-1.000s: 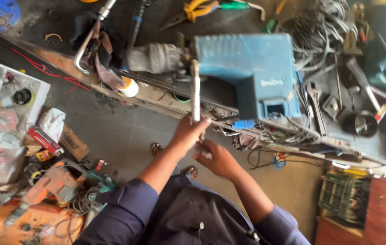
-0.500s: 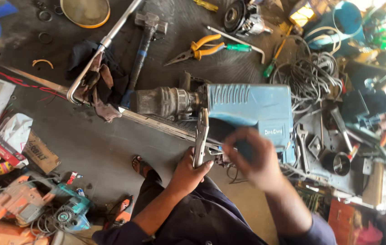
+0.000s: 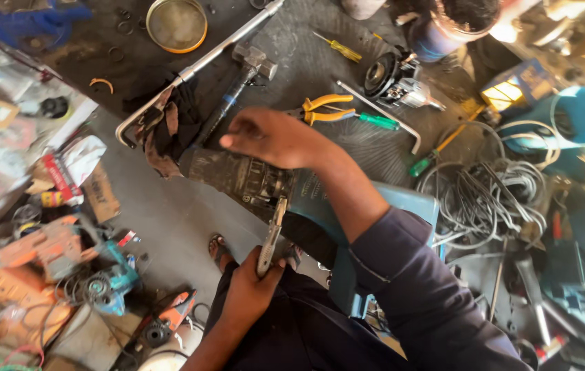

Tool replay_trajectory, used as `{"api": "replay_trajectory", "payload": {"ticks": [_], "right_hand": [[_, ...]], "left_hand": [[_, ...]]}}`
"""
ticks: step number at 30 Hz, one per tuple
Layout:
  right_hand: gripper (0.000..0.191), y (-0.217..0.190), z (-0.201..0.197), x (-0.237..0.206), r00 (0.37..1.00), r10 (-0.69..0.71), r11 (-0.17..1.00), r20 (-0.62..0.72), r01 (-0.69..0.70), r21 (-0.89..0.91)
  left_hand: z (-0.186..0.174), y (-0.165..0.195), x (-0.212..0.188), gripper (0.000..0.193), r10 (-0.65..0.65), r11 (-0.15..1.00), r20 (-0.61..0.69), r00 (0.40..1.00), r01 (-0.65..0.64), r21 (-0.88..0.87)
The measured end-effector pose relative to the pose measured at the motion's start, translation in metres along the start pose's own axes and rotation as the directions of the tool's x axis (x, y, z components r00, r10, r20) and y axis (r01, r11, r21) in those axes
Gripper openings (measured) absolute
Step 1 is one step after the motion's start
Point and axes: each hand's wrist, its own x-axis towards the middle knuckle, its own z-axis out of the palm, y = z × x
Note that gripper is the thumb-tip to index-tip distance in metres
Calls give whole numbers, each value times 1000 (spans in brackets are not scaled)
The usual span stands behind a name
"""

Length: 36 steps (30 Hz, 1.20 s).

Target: The person uses a pair of pliers to tighten a component on the front of a blue electric drill. They repeatedly adjust the pliers and apply force to the drill's chuck area while the tool rests on a cluttered workbench.

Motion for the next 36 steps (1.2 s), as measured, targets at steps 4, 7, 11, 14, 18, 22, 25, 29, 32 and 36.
{"api": "replay_trajectory", "payload": {"ticks": [4,7,11,14,18,22,25,29,32,36], "right_hand": [[68,18,8,6,978,-59,998,200,60,5],[73,21,4,6,968,-135,987,212,151,-60],[86,18,1,2,943,-131,978,306,173,-114],[95,18,3,1,943,-77,970,322,146,-197],[92,23,5,3,931,-115,976,347,170,-135],[86,27,4,3,932,-87,985,351,133,-111],[96,28,6,1,938,-81,984,337,129,-123],[88,29,6,0,942,-91,980,322,143,-142],[83,30,6,0,945,-65,978,320,124,-167],[83,31,8,-1,941,-78,978,329,137,-159]], "left_hand": [[7,7,2,24,-62,998,-58,996,63,26],[9,13,5,27,-112,984,-82,990,122,133],[9,22,8,34,-176,955,-88,980,192,224],[9,27,10,33,-207,953,-65,976,216,210],[10,30,11,31,-154,972,-84,984,166,164],[13,31,12,33,-217,959,-71,974,227,170],[16,29,13,30,-252,953,-91,963,263,147],[20,22,15,28,-253,949,-116,960,270,165],[21,15,15,29,-278,938,-120,953,296,179],[22,8,9,31,-287,935,-141,947,309,173]]}}
